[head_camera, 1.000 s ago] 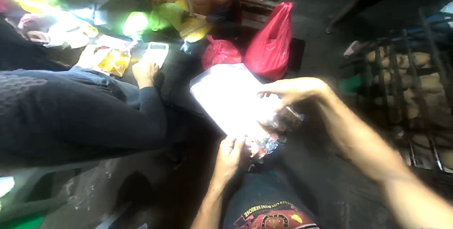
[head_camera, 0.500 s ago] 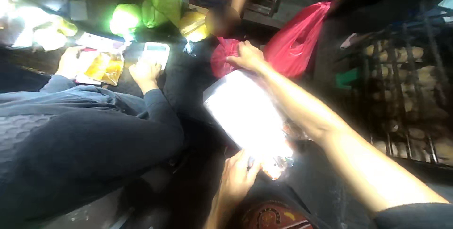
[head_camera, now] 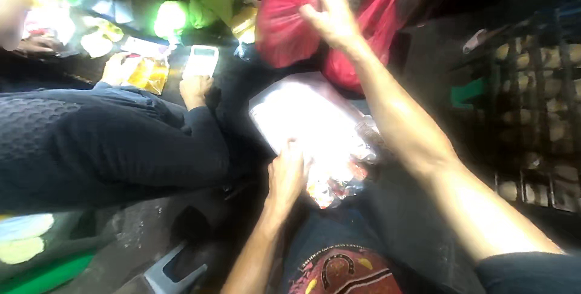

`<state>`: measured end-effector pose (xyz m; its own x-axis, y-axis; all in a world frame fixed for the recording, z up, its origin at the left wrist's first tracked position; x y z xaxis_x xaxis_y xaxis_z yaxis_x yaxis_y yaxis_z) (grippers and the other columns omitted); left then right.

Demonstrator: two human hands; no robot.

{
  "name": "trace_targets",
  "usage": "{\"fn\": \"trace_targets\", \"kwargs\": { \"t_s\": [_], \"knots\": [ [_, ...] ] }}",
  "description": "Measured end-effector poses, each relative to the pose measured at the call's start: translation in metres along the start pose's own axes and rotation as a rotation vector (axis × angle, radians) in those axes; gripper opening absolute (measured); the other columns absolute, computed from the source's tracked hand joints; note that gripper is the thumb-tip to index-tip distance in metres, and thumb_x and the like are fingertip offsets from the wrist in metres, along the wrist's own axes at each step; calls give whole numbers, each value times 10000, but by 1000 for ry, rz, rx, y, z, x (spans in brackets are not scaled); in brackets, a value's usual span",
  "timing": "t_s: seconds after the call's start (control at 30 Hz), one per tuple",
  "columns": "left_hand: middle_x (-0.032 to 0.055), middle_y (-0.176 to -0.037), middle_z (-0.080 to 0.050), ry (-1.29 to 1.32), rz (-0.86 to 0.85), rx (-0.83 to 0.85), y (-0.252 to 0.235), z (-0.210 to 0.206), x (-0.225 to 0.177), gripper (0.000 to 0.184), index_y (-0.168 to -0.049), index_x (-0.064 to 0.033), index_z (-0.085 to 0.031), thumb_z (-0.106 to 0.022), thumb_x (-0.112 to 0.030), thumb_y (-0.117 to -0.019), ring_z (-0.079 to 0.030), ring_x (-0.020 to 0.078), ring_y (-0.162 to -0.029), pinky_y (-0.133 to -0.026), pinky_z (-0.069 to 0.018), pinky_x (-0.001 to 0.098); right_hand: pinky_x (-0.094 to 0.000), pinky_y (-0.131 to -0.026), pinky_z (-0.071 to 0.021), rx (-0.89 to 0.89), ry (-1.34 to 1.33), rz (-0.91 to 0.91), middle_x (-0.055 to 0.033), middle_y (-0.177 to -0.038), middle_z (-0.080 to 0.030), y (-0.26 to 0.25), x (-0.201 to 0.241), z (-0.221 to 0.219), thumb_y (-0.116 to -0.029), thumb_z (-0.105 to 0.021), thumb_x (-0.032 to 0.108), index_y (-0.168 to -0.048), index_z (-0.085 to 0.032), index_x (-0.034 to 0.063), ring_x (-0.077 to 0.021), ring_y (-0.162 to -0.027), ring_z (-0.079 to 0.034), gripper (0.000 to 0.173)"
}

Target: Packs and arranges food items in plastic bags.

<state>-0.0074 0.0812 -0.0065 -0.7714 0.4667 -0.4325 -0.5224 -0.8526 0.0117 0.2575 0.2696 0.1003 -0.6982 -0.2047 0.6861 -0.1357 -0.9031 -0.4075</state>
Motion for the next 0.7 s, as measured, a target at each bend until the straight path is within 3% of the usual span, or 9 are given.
{"fn": "trace_targets", "kwargs": {
  "t_s": [0.07,0.13,0.2,0.3,0.4,0.53,0.6,0.63,0.7],
  "knots": [
    [139,-1137,-697,-94,-31,9,-11,4,-10,234,-1182,-161,-723,-622,-253,-992,-706,336,-761,-632,-576,532,-297,-879,-543,-223,20,141,-82,-1015,-705,43,26,56,-973,-611,255,-1060,-733,41,-109,-947,-660,261],
    [120,-908,-685,-67,-133,-135,-14,7,-14,169,-1092,-124,-727,-605,-179,-989,-678,323,-672,-547,-548,517,-307,-940,-514,-376,-68,279,-108,-1058,-688,87,39,105,-966,-640,233,-1060,-736,-2,-125,-1032,-638,271],
    [97,-765,-688,6,-210,-297,-14,13,-21,175,-1079,-88,-726,-589,-159,-994,-668,287,-611,-525,-529,480,-304,-891,-583,-455,-305,369,-39,-1041,-696,128,37,137,-962,-627,164,-1094,-660,-21,-75,-979,-676,230],
    [68,-693,-669,76,-271,-412,-14,19,-41,190,-1069,-80,-738,-591,-185,-1010,-637,233,-564,-516,-510,428,-224,-794,-579,-438,-491,183,122,-941,-673,212,36,158,-996,-594,222,-1129,-605,131,8,-857,-660,161],
    [56,-662,-628,100,-320,-427,-24,29,-61,179,-1056,-74,-728,-604,-195,-1012,-581,205,-530,-501,-482,398,-189,-720,-589,-449,-623,-175,130,-899,-695,293,37,152,-989,-658,316,-1073,-660,216,13,-801,-671,131],
    [57,-653,-563,107,-346,-326,-29,49,-87,133,-1008,-62,-685,-611,-173,-1008,-522,192,-512,-479,-446,381,-240,-711,-610,-698,-830,-500,66,-866,-719,323,32,116,-1001,-618,171,-1034,-685,150,-33,-784,-693,78],
    [71,-685,-580,128,-338,-267,-33,54,-95,137,-1003,-66,-672,-608,-188,-1016,-536,203,-536,-497,-467,398,-313,-772,-620,-775,-839,-563,19,-958,-707,313,35,99,-1022,-603,224,-1150,-645,115,-83,-856,-699,173],
    [90,-742,-609,134,-321,-242,-38,55,-98,152,-1024,-63,-675,-603,-197,-1020,-575,230,-603,-557,-498,439,-334,-787,-616,-768,-779,-573,-3,-999,-690,306,39,89,-1031,-600,271,-1196,-624,98,-96,-883,-692,240],
    [129,-863,-658,121,-310,-216,-47,59,-102,182,-1053,-45,-674,-593,-206,-1028,-643,277,-748,-686,-540,509,-357,-765,-579,-624,-566,-512,-62,-991,-650,300,43,69,-1038,-593,303,-1130,-614,51,-136,-880,-653,268]
  ]
}}
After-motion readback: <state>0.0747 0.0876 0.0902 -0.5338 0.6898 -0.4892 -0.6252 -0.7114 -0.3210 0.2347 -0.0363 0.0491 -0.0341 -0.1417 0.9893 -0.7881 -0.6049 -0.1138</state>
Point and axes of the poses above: each hand's wrist, its own y-axis away from the middle knuckle, its own z-axis out of the back of the hand, x = y × z, the point moved 1 cm from there along -y, towards the middle knuckle
